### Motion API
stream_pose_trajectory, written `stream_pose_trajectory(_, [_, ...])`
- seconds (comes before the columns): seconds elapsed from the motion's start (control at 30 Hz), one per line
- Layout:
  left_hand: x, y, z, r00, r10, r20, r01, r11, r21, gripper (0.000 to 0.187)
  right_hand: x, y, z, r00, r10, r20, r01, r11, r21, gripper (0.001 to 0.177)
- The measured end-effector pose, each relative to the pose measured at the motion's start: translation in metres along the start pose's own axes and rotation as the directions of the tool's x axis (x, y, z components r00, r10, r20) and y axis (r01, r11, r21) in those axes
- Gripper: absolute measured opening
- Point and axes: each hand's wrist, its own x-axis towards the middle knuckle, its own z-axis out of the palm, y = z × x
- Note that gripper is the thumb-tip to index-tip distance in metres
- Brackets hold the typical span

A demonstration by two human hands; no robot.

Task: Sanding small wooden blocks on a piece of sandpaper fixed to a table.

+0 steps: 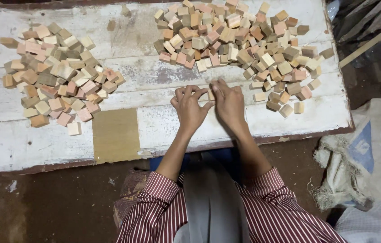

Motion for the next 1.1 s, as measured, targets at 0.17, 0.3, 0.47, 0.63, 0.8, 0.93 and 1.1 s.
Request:
stream_pose_trajectory(0.17, [-0.008,0.009,-0.008,0.999,0.012,-0.032,-0.013,0.999,-0.049,0.048,0.015,0.002,-0.031,0.957,0.269,0.106,-0.289,0.893,0.345,0.029])
stream_pose_trajectory(0.3, [-0.009,0.0,0.007,0.995,0.024,-0.094,-0.018,0.998,0.068,0.026,0.026,0.016,-0.017,0.904,0.371,0.213,-0.424,0.712,0.56,0.029])
stream_pose_trajectory(0.47, [-0.005,0.005,0.009,0.991,0.063,-0.122,-0.058,0.997,0.042,0.027,0.029,0.019,-0.004,0.908,0.368,0.198,-0.414,0.724,0.552,0.029])
stream_pose_trajectory(0.63, [-0.006,0.005,0.005,0.986,0.063,-0.153,-0.067,0.997,-0.024,0.03,0.014,0.0,-0.02,0.94,0.309,0.147,-0.334,0.733,0.592,0.029])
stream_pose_trajectory(0.8, [-0.012,0.006,0.0,0.985,0.107,-0.135,-0.119,0.989,-0.092,0.031,-0.003,-0.016,-0.036,0.97,0.199,0.137,-0.237,0.892,0.385,0.027])
stream_pose_trajectory(0.93, [-0.018,0.009,-0.005,0.992,0.086,-0.096,-0.096,0.99,-0.099,0.03,-0.017,-0.011,-0.037,0.959,0.233,0.161,-0.276,0.898,0.342,0.029])
stream_pose_trajectory(1.1, [-0.011,0.005,-0.01,0.996,0.062,0.065,-0.064,0.997,0.032,0.068,-0.024,-0.005,-0.052,0.99,0.062,0.128,-0.096,0.956,0.277,0.03])
